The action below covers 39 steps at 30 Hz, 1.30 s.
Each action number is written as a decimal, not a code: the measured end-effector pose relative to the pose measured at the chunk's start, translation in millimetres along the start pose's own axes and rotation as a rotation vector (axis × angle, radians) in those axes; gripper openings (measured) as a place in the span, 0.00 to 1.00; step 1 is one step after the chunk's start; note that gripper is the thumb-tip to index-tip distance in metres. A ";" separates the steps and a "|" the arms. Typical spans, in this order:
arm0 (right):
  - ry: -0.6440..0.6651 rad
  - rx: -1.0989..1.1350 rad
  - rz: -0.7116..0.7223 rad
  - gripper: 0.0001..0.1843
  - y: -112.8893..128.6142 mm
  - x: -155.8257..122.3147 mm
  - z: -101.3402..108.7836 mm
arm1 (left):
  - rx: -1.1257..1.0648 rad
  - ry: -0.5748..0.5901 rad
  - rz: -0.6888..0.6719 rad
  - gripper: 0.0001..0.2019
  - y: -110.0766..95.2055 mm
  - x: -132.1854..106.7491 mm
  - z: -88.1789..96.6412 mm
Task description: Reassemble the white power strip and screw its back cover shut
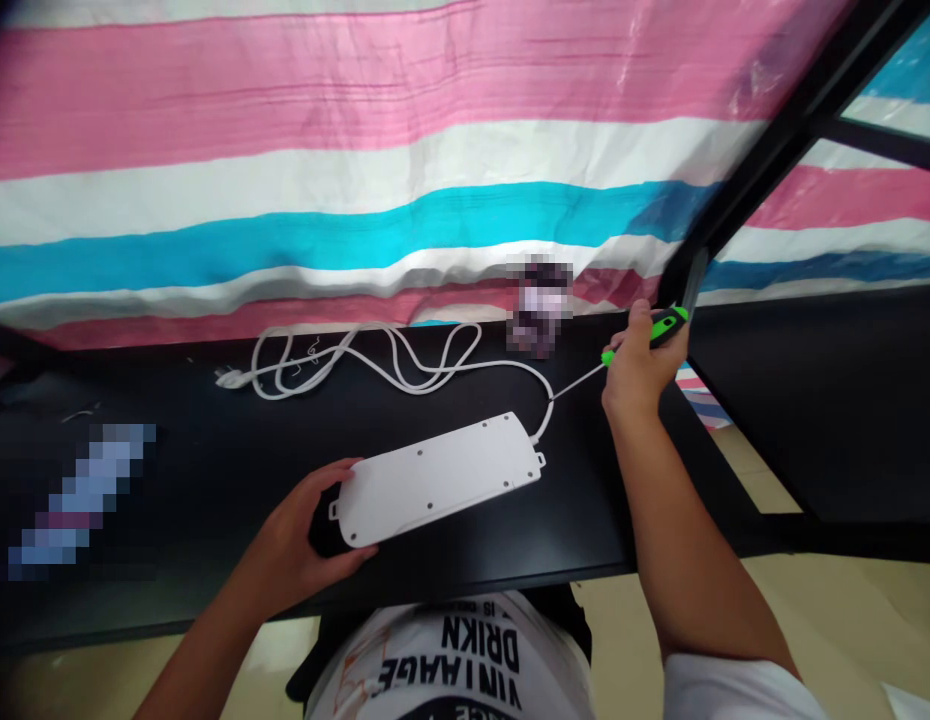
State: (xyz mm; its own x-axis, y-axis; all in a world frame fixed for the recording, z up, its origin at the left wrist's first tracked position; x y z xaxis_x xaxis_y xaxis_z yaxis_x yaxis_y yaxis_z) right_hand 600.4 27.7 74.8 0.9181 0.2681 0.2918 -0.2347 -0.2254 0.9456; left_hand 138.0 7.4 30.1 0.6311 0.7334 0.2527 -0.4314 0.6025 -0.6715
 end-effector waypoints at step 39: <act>0.072 -0.032 -0.406 0.10 -50.5 4.8 -5.7 | -0.050 0.026 -0.005 0.37 -3.5 0.9 0.6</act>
State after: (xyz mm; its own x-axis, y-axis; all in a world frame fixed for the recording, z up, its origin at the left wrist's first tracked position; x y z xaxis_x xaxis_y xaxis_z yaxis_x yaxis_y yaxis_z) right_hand 614.8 45.7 29.3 0.9139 0.3940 -0.0974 0.1308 -0.0586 0.9897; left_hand 139.6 6.1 33.1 0.6495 0.7221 0.2384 -0.3963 0.5890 -0.7043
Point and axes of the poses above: each hand's wrist, its own x-axis towards the middle knuckle, its own z-axis out of the back of the hand, y = z × x, the point moved 4 cm from there along x, towards the middle knuckle, and after that the axes turned 10 degrees about -x, right-handed, at the moved point
